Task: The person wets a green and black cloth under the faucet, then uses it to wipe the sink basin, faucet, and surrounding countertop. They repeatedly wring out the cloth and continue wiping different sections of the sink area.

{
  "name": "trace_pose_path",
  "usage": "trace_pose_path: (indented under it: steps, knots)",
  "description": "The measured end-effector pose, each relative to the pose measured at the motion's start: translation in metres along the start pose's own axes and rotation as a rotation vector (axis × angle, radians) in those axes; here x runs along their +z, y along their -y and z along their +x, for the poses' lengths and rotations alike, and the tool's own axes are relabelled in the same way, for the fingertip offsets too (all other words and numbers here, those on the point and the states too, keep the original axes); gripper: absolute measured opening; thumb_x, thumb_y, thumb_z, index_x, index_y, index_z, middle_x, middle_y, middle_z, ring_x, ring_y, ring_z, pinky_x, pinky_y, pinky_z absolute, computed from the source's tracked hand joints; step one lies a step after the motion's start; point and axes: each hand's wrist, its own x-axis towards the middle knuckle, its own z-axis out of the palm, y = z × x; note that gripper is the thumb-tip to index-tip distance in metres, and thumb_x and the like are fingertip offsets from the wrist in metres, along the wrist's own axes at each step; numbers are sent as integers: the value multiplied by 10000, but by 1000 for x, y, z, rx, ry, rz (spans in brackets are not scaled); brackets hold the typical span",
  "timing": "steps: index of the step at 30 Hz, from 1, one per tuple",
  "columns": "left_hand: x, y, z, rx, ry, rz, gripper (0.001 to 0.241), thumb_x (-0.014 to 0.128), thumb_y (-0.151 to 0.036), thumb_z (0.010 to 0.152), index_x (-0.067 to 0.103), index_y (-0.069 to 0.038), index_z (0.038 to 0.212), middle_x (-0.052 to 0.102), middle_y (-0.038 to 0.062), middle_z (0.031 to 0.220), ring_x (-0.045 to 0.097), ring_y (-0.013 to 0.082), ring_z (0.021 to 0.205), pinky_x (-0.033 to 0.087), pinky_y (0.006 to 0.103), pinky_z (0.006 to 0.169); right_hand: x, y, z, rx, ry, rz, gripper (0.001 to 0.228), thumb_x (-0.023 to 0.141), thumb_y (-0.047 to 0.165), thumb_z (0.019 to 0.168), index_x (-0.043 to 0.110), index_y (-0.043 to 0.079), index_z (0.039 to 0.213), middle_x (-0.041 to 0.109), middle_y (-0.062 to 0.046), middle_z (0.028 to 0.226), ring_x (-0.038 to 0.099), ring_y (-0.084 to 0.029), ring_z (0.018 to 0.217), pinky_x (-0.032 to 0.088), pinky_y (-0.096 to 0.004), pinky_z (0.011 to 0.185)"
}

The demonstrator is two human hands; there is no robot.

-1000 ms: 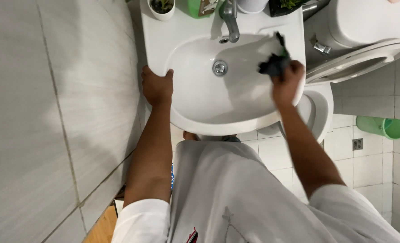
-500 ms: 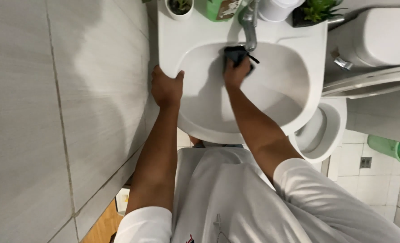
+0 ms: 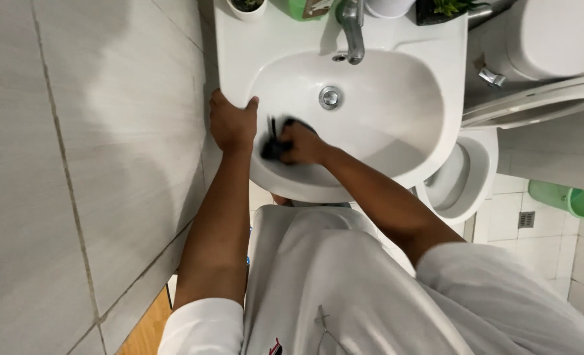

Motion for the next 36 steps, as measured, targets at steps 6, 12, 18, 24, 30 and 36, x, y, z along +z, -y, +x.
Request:
trace_pose_path:
  steps: [6,12,18,24,30,36]
  knots:
    - [-1,1,-5,-16,9,-1,673,811,-422,889,487,-36,1336,636,112,1146,706,313,1083,614,541,914,-69,59,-89,604,372,-84,349,798,348,725,717,23,824,714,-226,826,698,-455,873,510,-514,770]
    - [0,1,-4,-19,23,19,671,816,-431,883,499,-44,1330,649,118,1152,707,321,1095,602,538,932,-149,35,-165,663,440,-757,427,758,472,785,759,96,985,722,-187,1050,697,-394,1070,541,-461,961]
    - [-4,-3,-3,-19,11,8,671,815,-434,878,509,-44,1330,656,112,1138,717,319,1078,614,529,906,-149,-58,-157,719,265,-1125,390,577,420,1055,645,244,1396,352,-202,1626,277,-400,1538,185,-623,1250]
    - [-14,-12,-6,-43,-14,-6,667,833,-384,869,525,-3,1322,665,146,1133,717,352,1073,607,560,906,-102,-113,-74,630,-342,-1135,315,733,256,981,667,135,1265,433,-175,1129,451,-470,1108,319,-721,963]
    - [-5,-5,-2,-38,-6,-6,667,824,-404,868,513,-21,1316,649,122,1132,716,332,1071,612,544,915,-11,-145,-11,642,-663,-879,297,839,374,750,737,129,883,570,-144,983,610,-400,895,470,-505,842]
    - [5,1,1,-6,-24,-1,690,849,-422,854,515,-28,1312,661,142,1140,715,364,1080,605,564,923,52,-82,-6,371,-379,-435,342,808,247,664,732,8,897,646,-300,1000,601,-532,990,433,-580,951]
